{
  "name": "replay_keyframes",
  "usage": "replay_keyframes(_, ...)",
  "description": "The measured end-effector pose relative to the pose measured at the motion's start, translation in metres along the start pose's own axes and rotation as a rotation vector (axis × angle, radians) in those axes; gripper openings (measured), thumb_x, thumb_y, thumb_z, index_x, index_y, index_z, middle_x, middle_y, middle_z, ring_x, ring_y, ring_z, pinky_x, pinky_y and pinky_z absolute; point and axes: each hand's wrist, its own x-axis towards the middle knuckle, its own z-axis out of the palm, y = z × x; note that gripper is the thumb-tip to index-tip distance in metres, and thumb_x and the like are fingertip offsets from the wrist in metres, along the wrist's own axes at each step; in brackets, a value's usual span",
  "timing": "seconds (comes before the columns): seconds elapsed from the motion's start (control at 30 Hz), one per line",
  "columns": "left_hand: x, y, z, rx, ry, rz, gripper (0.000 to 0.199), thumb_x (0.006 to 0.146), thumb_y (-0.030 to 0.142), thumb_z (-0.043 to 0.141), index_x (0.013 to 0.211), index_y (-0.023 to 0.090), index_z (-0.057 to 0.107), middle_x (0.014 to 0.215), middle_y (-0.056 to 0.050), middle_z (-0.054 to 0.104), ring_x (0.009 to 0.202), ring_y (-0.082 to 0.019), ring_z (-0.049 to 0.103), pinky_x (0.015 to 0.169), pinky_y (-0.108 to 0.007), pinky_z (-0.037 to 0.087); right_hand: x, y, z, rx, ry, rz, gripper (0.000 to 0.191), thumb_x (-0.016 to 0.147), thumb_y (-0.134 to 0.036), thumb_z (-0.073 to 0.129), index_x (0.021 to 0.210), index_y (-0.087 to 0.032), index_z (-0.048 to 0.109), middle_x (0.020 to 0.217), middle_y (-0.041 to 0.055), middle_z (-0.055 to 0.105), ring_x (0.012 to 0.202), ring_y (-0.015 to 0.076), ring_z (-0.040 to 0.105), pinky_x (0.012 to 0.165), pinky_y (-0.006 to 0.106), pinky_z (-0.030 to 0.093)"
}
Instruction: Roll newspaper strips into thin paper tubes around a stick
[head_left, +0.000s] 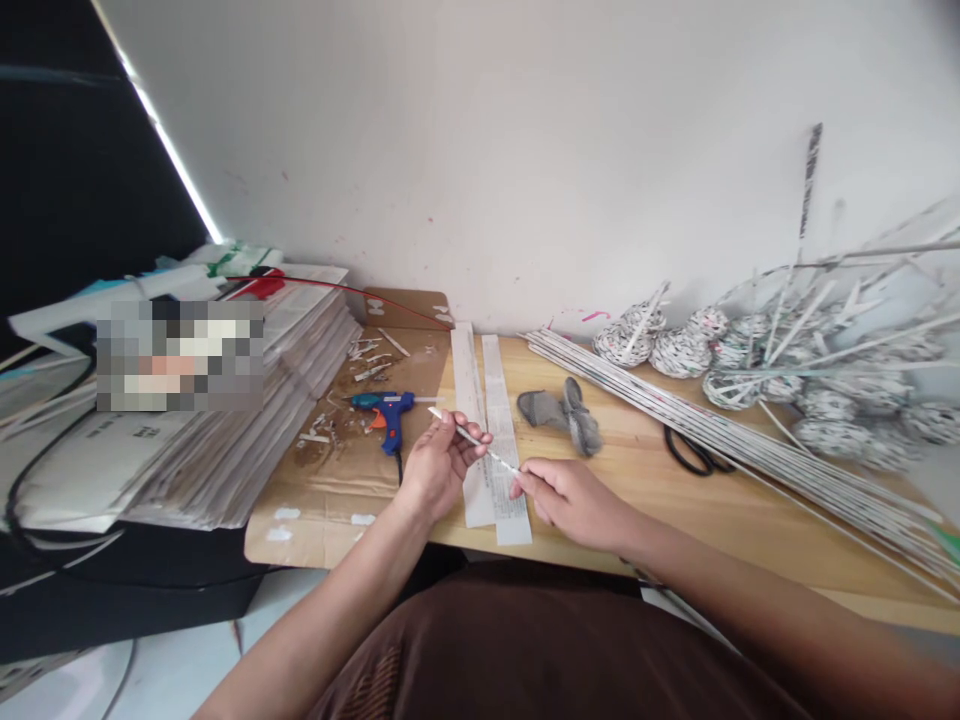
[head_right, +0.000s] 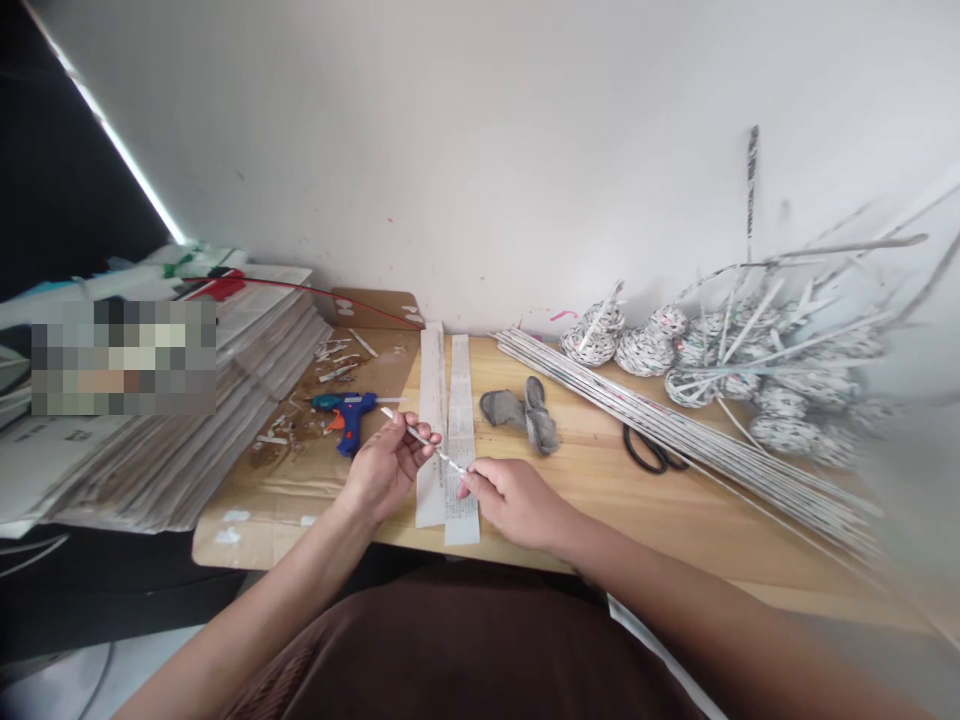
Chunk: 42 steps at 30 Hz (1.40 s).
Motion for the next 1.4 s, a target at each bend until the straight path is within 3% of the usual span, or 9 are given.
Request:
replay_keyframes(0.1, 0.001, -0.001, 0.001, 0.001, -0.004, -0.006, 0.021, 0.094, 0.029, 0.048, 0.082, 0.014, 0.057, 0.072, -0.006, 0.062, 0.071, -0.016, 0.068, 0.061, -0.022, 0.055, 0.002, 0.000, 0.000, 0.161, -0.154, 0.118, 0.046, 0.097, -0.051, 0.026, 0.092, -0.016, 0.056, 0.051, -0.0047, 0.042, 0.046, 0.0122, 0.044, 0.053, 0.026, 0.040)
replay_keyframes(0.27, 0.000, -0.002, 0.002, 0.007, 0.007, -0.006, 0.022, 0.094, 0.030, 0.049, 0.082, 0.013, 0.056, 0.073, -0.006, 0.063, 0.072, -0.016, 0.068, 0.065, -0.024, 0.056, 0.004, -0.005, 0.000, -0.360, 0.169, -0.164, 0.034, 0.091, -0.048, 0.048, 0.080, -0.018, 0.058, 0.065, 0.0009, 0.053, 0.063, 0.0143, 0.049, 0.061, 0.027, 0.035)
replay_keyframes(0.43, -0.001, -0.001, 0.004, 0.009, -0.014, -0.014, 0.022, 0.094, 0.028, 0.046, 0.083, 0.013, 0.057, 0.073, -0.005, 0.062, 0.072, -0.016, 0.068, 0.061, -0.022, 0.056, 0.007, -0.006, 0.000, 0.059, -0.107, 0.070, 0.047, 0.098, -0.051, 0.024, 0.087, -0.018, 0.055, 0.053, -0.0030, 0.046, 0.049, 0.0130, 0.047, 0.054, 0.026, 0.038)
replay_keyframes(0.6, -0.002, -0.002, 0.002, 0.001, -0.013, 0.003, 0.021, 0.093, 0.029, 0.049, 0.082, 0.013, 0.057, 0.074, -0.005, 0.063, 0.073, -0.016, 0.068, 0.065, -0.024, 0.056, 0.008, -0.005, 0.000, -0.220, 0.121, -0.109, 0.036, 0.089, -0.053, 0.050, 0.082, -0.018, 0.059, 0.064, 0.0003, 0.053, 0.059, 0.0130, 0.046, 0.058, 0.026, 0.034)
replay_keyframes(0.77, -0.002, -0.002, 0.003, -0.009, -0.043, 0.008, 0.020, 0.093, 0.028, 0.050, 0.082, 0.013, 0.057, 0.073, -0.005, 0.062, 0.072, -0.015, 0.067, 0.065, -0.022, 0.056, 0.011, 0.001, 0.002, 0.264, -0.147, 0.120, 0.047, 0.095, -0.056, 0.031, 0.088, -0.017, 0.057, 0.053, -0.0044, 0.043, 0.047, 0.0117, 0.044, 0.052, 0.026, 0.037)
replay_keyframes(0.93, -0.001, -0.002, 0.002, -0.019, -0.035, 0.017, 0.019, 0.093, 0.028, 0.051, 0.082, 0.013, 0.057, 0.074, -0.005, 0.062, 0.073, -0.015, 0.067, 0.067, -0.023, 0.056, 0.012, 0.000, 0.001, -0.055, 0.051, -0.042, 0.039, 0.090, -0.053, 0.049, 0.081, -0.018, 0.061, 0.063, -0.0002, 0.053, 0.057, 0.0121, 0.048, 0.057, 0.026, 0.036)
replay_keyframes(1.1, 0.000, 0.001, 0.003, -0.032, -0.028, 0.007, 0.017, 0.092, 0.026, 0.051, 0.083, 0.013, 0.058, 0.073, -0.004, 0.061, 0.072, -0.014, 0.067, 0.064, -0.020, 0.055, 0.013, -0.001, 0.004, 0.245, -0.176, 0.107, 0.043, 0.095, -0.054, 0.033, 0.086, -0.018, 0.054, 0.054, -0.0044, 0.043, 0.047, 0.0121, 0.045, 0.053, 0.027, 0.038)
replay_keyframes(1.27, 0.001, 0.002, 0.000, -0.039, -0.015, -0.001, 0.018, 0.092, 0.029, 0.051, 0.083, 0.014, 0.057, 0.074, -0.004, 0.061, 0.073, -0.015, 0.068, 0.066, -0.023, 0.057, 0.010, -0.004, 0.001, -0.205, 0.111, -0.105, 0.034, 0.090, -0.050, 0.049, 0.079, -0.019, 0.057, 0.068, 0.0014, 0.054, 0.061, 0.0137, 0.047, 0.060, 0.027, 0.035)
replay_keyframes(1.4, 0.001, 0.000, 0.000, -0.043, -0.031, -0.029, 0.020, 0.093, 0.029, 0.050, 0.084, 0.014, 0.058, 0.074, -0.004, 0.061, 0.071, -0.014, 0.067, 0.064, -0.021, 0.056, 0.010, 0.000, 0.003, 0.197, -0.127, 0.087, 0.042, 0.095, -0.052, 0.032, 0.082, -0.019, 0.053, 0.053, -0.0045, 0.039, 0.048, 0.0118, 0.040, 0.054, 0.027, 0.037)
